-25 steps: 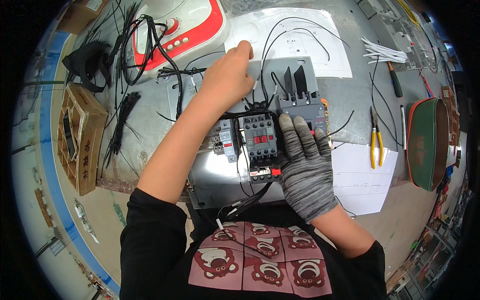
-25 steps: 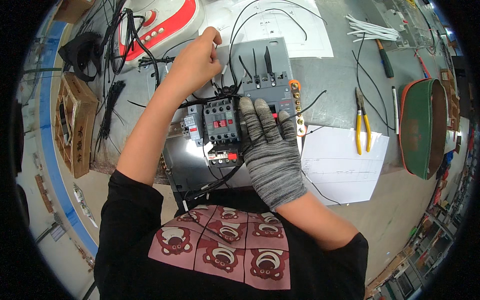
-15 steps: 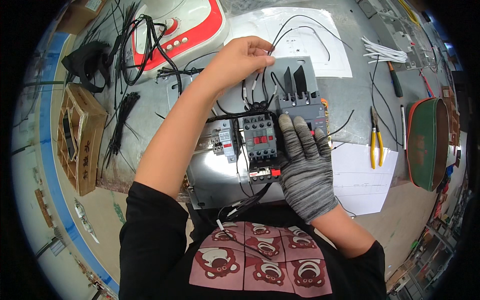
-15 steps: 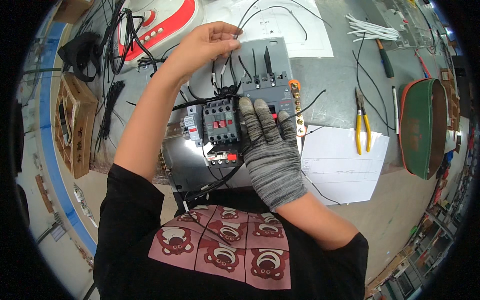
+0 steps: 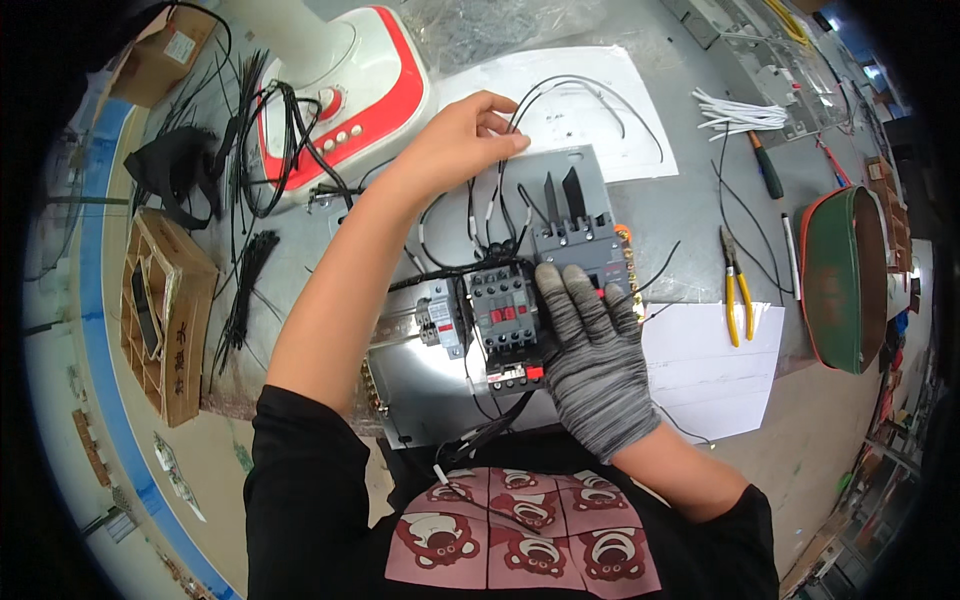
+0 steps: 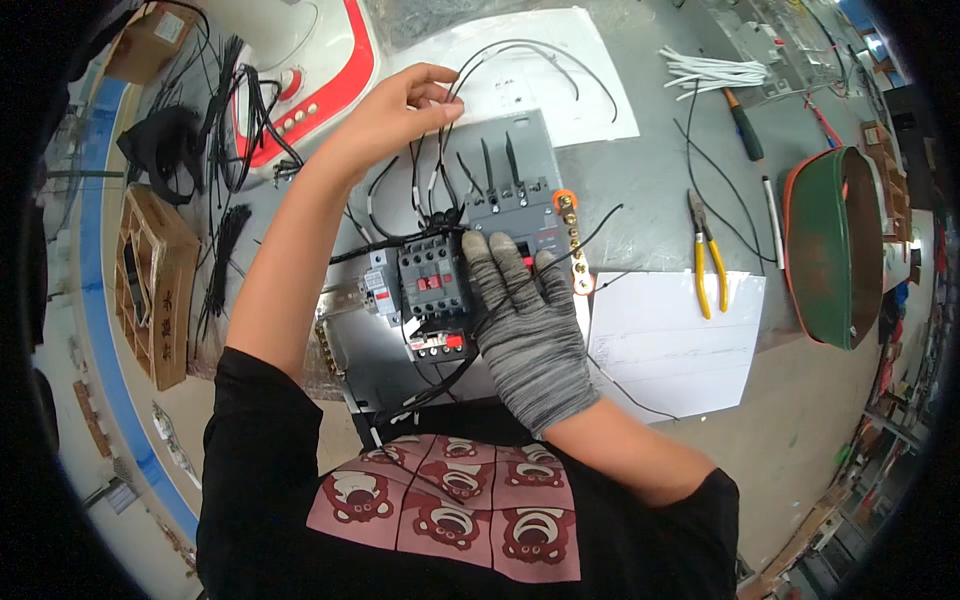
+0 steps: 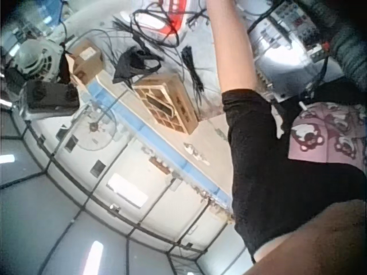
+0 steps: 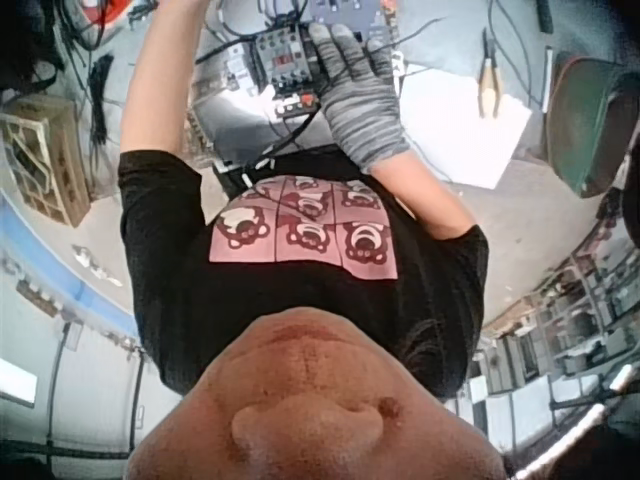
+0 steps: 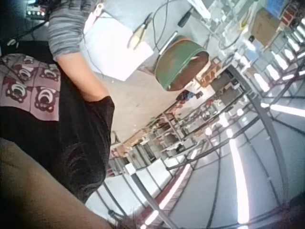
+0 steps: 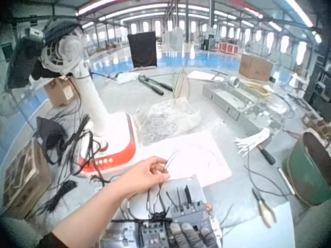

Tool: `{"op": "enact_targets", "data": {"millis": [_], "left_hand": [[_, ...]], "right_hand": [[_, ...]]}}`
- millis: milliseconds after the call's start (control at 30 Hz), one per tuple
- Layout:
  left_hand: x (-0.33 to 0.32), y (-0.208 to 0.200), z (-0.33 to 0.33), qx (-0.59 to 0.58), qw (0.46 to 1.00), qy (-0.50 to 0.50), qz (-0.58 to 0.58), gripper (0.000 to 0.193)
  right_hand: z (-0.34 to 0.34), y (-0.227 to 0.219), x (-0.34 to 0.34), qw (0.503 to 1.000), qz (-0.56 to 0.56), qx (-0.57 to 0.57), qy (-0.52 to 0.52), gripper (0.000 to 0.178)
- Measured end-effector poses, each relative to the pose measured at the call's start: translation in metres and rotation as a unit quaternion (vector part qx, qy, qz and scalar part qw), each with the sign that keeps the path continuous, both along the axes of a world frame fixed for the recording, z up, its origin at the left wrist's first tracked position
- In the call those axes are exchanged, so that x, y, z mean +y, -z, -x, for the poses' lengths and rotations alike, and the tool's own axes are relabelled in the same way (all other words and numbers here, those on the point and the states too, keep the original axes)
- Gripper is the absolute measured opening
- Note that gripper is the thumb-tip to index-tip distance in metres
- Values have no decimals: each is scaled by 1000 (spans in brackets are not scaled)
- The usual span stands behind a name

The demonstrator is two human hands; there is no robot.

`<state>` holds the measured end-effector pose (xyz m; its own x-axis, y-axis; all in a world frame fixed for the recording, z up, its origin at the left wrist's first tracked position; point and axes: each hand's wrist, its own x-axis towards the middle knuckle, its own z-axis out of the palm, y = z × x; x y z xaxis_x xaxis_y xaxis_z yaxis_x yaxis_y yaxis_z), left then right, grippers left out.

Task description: The person connects black wires to terminals on a circuit breaker and contactor mounted on a metal panel. They strip wire ends, insert them into terminal blocks, and tighten connections using a screwdriver. The person also applies white wire markers to label the wires.

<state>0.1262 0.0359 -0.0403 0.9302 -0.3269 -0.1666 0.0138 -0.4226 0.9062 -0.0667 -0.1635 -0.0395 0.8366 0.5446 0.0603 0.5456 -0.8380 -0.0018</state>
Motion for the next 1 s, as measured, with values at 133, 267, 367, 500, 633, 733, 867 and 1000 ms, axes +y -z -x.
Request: {"op": "enact_targets", "data": {"millis": [133, 267, 367, 500, 633, 733, 867, 1000], "left_hand": [[-29, -4, -40, -13, 999, -26, -34, 51], [-44, 3, -73, 18, 999, -23, 32, 34], [-44, 10, -71, -5, 998, -41, 47, 28], [-15, -1, -45, 64, 995, -65, 43, 28], [15, -13, -26, 78, 990, -55, 100, 29], [27, -12, -14, 87, 987, -48, 124, 31], [33, -1, 3, 108, 976, -117, 147, 37], [9, 1, 42, -213, 941, -260, -31, 38]], "right_hand": [[-2, -5, -1, 1000, -7, 0, -3, 45], [-2, -6, -3, 1000, -23, 11, -14, 44], [-3, -8, -2, 1000, -4, 24, -15, 44], [-2, -5, -1, 1000, -19, 15, -8, 45], [-1, -3, -2, 999, -38, 29, -3, 44], [-1, -4, -3, 1000, -18, 19, -9, 44], [-1, -4, -1, 1000, -24, 18, -1, 45], [0, -3, -4, 1000, 9, -6, -13, 48]]}}
